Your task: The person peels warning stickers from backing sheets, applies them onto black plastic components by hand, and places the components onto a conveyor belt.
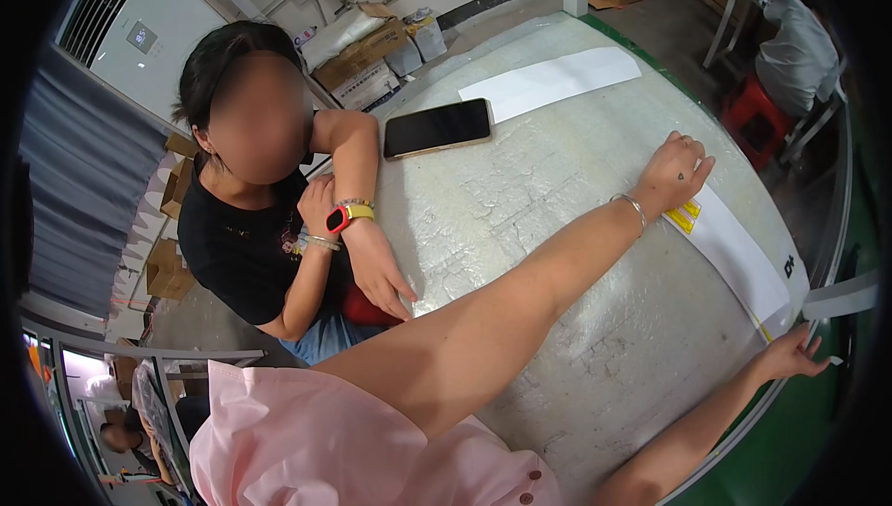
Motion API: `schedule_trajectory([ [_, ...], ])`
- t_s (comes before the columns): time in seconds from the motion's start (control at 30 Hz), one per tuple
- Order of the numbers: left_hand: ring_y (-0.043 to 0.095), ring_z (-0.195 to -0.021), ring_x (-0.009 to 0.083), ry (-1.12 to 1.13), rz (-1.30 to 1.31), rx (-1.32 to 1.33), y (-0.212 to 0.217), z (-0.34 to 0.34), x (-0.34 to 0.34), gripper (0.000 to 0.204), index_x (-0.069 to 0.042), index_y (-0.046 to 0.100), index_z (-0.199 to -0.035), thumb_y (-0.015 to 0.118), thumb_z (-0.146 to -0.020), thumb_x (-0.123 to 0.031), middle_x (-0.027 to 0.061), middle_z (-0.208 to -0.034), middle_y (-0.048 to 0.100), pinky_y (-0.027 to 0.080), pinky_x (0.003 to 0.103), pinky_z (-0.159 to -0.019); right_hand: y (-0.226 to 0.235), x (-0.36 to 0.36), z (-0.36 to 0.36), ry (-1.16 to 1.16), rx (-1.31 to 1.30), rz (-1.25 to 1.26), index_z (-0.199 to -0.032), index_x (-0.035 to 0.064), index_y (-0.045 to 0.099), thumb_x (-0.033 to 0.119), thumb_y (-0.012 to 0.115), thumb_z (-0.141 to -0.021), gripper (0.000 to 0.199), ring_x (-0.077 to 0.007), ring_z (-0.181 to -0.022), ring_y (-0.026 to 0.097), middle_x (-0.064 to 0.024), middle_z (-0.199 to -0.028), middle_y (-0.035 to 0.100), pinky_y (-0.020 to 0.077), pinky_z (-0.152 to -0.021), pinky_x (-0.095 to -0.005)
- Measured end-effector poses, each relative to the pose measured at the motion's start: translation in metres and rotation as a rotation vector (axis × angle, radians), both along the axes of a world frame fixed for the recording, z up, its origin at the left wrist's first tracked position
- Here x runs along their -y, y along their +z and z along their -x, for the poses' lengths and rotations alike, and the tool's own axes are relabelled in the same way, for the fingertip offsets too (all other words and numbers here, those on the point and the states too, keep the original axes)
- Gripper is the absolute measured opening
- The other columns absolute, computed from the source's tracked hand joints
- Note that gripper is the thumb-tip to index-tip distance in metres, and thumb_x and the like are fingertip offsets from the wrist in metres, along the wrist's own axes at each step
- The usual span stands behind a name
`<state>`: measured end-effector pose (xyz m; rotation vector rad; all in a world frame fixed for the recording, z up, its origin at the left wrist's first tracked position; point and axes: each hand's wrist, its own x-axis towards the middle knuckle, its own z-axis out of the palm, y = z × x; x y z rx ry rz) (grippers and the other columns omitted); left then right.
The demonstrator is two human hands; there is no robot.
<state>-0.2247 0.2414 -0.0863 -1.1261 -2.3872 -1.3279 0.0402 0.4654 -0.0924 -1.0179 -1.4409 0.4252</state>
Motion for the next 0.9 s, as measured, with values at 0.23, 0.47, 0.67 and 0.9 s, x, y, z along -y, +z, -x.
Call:
schedule_trajectory([
  [0.23,0.054,-0.095,0.0289,-0.004,0.009,-0.013,0.000,-0.002,0.001,0.032,0.001,0.065,-0.091,0.051,-0.093,-0.027,0.0164,-0.095,0.064,0.043,0.037,-0.091,-0.025,-0.035,-0.012,-0.011,-0.093,0.061,-0.135,-0.0120,0.007,0.018,0.077,-0.073,0.098,-0.0275,-0.098,0.062,-0.0216,-0.113,0.058,0.0511,-0.085,-0.0352],
  [0.47,0.054,-0.095,0.0292,0.009,-0.061,-0.055,0.000,-0.006,0.002,0.027,0.000,0.065,-0.091,0.053,-0.092,-0.025,0.0158,-0.094,0.064,0.044,0.038,-0.089,-0.048,-0.073,-0.028,0.020,-0.203,0.053,-0.132,-0.0115,-0.001,0.013,0.077,-0.074,0.100,-0.0269,-0.090,0.065,-0.0229,-0.104,0.063,0.0520,-0.085,-0.0375],
  [0.67,0.054,-0.093,0.0315,0.033,-0.157,-0.116,-0.008,-0.003,0.000,0.024,-0.002,0.062,-0.086,0.055,-0.090,-0.024,0.0152,-0.090,0.063,0.044,0.039,-0.087,-0.037,-0.063,-0.022,-0.001,-0.343,0.236,-0.133,-0.0071,0.000,0.009,0.066,-0.080,0.087,-0.0265,-0.086,0.066,-0.0229,-0.096,0.065,0.0530,-0.082,-0.0359],
  [0.9,0.054,-0.093,0.0309,-0.010,-0.073,-0.039,-0.005,-0.005,-0.002,0.024,0.000,0.062,-0.087,0.055,-0.090,-0.023,0.0155,-0.089,0.063,0.045,0.039,-0.086,-0.018,-0.038,-0.017,0.002,-0.521,0.214,-0.136,-0.0032,0.008,0.008,0.069,-0.081,0.083,-0.0277,-0.086,0.065,-0.0257,-0.098,0.062,0.0531,-0.082,-0.0374],
])
